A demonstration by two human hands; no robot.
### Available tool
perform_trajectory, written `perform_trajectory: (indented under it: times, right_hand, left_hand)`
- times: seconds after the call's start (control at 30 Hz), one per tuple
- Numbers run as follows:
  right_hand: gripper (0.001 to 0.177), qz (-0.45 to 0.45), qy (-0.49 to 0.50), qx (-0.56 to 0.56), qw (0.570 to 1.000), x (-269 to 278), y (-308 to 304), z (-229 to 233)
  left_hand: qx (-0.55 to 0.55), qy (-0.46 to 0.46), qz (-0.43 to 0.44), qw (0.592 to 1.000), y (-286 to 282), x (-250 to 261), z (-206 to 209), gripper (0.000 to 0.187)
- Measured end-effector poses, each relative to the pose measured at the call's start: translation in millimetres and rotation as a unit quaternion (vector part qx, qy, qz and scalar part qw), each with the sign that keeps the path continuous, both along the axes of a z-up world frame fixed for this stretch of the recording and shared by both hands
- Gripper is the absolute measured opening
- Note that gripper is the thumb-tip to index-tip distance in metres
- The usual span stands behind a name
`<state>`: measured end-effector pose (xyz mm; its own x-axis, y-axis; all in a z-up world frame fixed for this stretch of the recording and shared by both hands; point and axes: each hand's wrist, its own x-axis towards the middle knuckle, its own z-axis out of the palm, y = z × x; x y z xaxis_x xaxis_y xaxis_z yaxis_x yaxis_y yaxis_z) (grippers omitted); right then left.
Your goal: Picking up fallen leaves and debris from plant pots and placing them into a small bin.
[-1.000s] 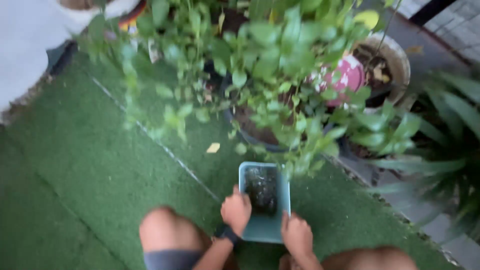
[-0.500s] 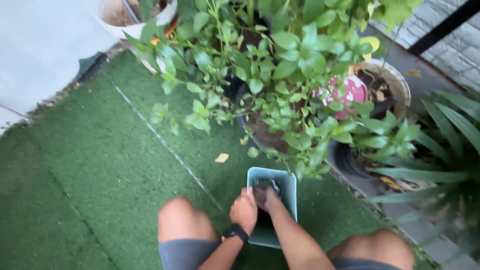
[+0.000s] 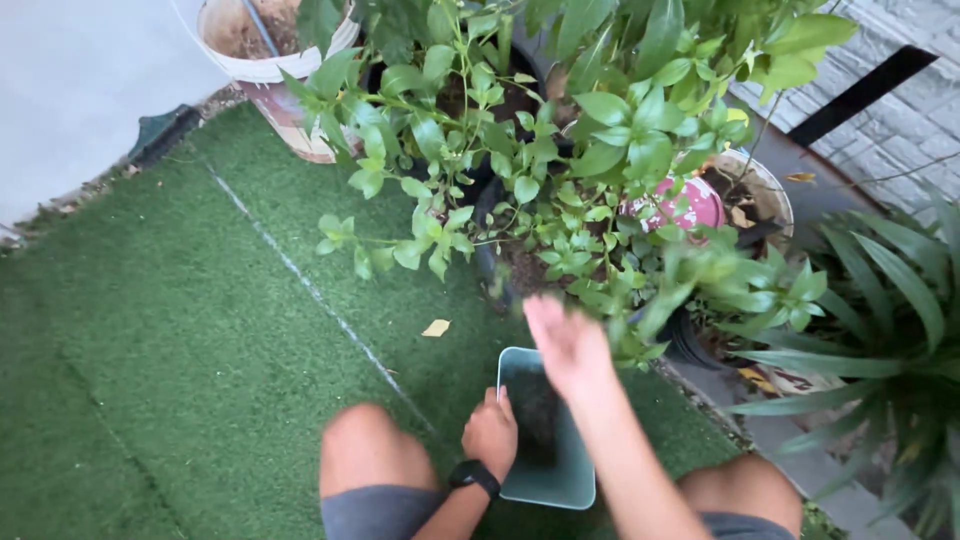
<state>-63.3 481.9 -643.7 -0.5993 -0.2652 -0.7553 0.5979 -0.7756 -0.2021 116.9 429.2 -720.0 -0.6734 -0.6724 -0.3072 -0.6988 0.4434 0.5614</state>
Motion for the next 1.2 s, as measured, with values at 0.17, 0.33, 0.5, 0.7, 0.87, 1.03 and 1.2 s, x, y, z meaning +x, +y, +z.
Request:
perform_trajectory:
  times: [0.17, 0.33, 0.5, 0.7, 0.87, 1.03, 1.2]
  right_hand:
    - [0.059, 0.036, 0.125, 0.007, 0.991, -113, -47, 45]
    - [0.066, 0.026, 0.122, 0.058, 0.99, -39, -23, 57]
    - [0.069, 0.037, 0.077, 0.079, 0.993, 78, 17, 67]
    - [0.045, 0.105, 0.131, 0.197, 0.966, 116, 102, -49]
    - [0.035, 0.16, 0.23, 0.372, 0.885, 123, 156, -86]
    - [0.032, 0.217, 0.167, 0.293, 0.916, 132, 97, -56]
    - [0.034, 0.21, -0.032, 0.177, 0.961, 98, 49, -280]
  left_hand:
    - [-0.009, 0.008, 0.0, 1.0, 1, 0, -3, 0.038]
    - [-0.003, 0.007, -0.013, 1.0, -1, 0, -3, 0.039]
    - [0.025, -0.004, -0.009, 1.0, -4, 1, 11, 0.039]
    - [0.011, 0.002, -0.016, 1.0, -6, 2, 4, 0.039]
    - [-0.01, -0.013, -0.014, 1.0, -3, 3, 1, 0.038]
    - [0.004, -0.024, 0.002, 1.0, 2, 2, 0, 0.035]
    - [0.0, -0.039, -0.018, 0.999, 6, 14, -9, 0.034]
